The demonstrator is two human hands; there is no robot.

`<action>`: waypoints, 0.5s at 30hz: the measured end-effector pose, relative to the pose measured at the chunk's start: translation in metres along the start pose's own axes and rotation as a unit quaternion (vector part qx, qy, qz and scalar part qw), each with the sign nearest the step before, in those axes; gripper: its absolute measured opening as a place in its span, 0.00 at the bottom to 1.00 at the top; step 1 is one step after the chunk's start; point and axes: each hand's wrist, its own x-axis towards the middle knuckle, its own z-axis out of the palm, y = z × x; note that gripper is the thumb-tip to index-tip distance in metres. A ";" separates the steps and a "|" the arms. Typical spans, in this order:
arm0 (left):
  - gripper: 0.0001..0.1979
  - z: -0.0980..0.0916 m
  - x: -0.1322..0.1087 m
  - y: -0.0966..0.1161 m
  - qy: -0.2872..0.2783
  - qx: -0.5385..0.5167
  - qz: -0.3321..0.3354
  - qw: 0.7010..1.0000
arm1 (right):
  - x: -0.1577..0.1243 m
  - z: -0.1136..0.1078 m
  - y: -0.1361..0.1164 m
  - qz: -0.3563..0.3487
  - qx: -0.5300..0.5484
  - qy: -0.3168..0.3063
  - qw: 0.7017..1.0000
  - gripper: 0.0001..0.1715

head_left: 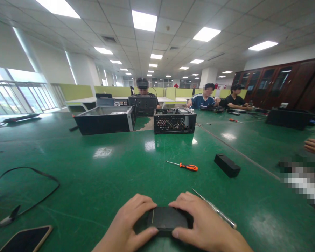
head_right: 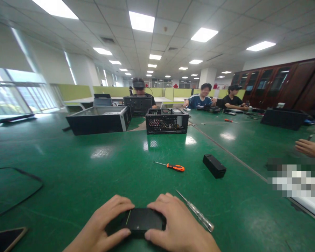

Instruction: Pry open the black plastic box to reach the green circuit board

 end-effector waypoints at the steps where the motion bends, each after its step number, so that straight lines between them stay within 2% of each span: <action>1: 0.17 0.001 0.000 0.000 0.004 -0.007 -0.006 1.000 | 0.000 0.000 0.001 0.001 0.005 -0.003 1.000 0.27; 9: 0.17 0.000 0.000 0.002 0.029 -0.005 0.001 1.000 | 0.004 0.006 0.001 -0.005 0.011 0.005 1.000 0.25; 12: 0.17 0.000 0.000 0.004 0.014 0.002 -0.020 1.000 | -0.001 0.000 0.002 -0.001 0.006 -0.001 1.000 0.32; 15: 0.16 0.001 -0.001 0.007 0.003 0.016 -0.058 0.998 | -0.011 -0.014 0.016 0.070 -0.027 0.093 0.993 0.24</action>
